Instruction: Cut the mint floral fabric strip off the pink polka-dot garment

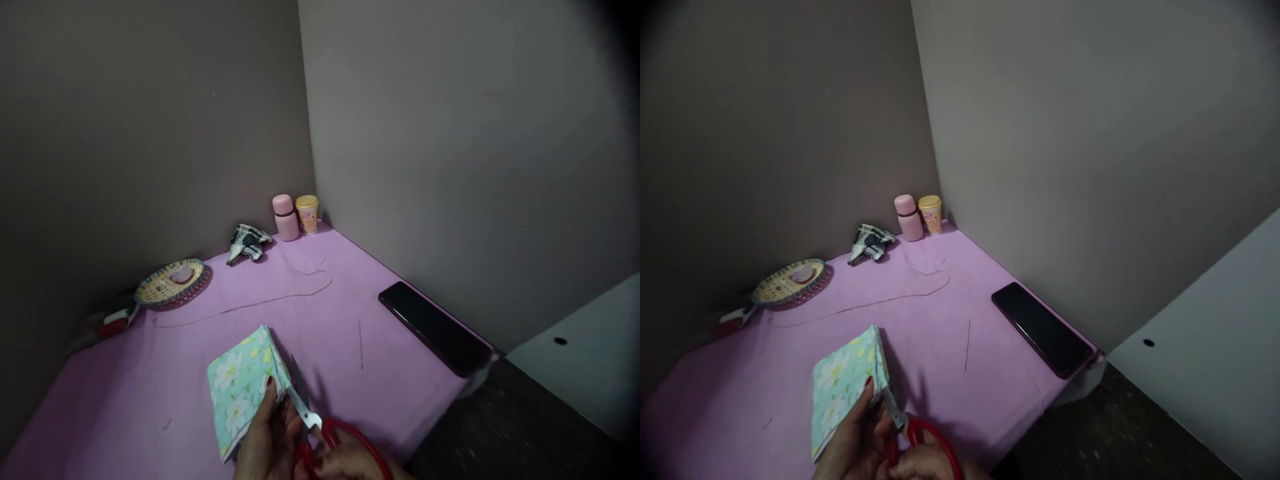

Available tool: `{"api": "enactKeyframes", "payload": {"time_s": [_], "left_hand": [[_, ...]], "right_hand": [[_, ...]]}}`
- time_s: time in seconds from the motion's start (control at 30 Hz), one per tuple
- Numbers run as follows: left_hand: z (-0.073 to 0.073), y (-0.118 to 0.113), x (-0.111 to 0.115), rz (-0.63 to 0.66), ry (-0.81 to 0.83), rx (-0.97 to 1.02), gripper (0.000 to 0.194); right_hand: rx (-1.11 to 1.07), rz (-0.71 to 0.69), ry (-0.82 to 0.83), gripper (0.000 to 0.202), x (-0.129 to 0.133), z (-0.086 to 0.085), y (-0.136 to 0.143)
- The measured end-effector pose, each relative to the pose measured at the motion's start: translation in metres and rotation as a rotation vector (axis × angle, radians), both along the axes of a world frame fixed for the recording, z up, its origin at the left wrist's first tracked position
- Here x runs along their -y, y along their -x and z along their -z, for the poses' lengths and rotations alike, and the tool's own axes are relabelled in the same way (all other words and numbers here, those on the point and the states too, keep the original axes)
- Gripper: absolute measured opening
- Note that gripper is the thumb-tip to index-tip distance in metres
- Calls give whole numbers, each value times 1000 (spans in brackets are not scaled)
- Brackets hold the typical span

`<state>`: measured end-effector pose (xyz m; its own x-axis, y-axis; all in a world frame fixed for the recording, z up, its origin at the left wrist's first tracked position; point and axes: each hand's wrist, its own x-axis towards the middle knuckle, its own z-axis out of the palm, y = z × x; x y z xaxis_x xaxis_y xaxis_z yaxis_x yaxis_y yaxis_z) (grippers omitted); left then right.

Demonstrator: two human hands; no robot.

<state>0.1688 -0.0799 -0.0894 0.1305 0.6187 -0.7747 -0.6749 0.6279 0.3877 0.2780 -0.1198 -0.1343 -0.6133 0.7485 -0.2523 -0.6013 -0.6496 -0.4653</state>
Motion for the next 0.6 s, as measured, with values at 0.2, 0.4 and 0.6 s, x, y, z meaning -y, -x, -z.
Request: {"api": "enactKeyframes", "payload": {"time_s": [0.2, 0.4, 0.6], "left_hand": [[2, 1, -1, -92, 0, -106, 9], [3, 4, -1, -92, -29, -133, 9], [2, 5, 0, -99, -22, -121, 10]], "right_hand": [[-55, 112, -56, 31, 3, 16, 10], [119, 111, -46, 43, 4, 11, 12], [117, 53, -107, 43, 5, 15, 12]]}}
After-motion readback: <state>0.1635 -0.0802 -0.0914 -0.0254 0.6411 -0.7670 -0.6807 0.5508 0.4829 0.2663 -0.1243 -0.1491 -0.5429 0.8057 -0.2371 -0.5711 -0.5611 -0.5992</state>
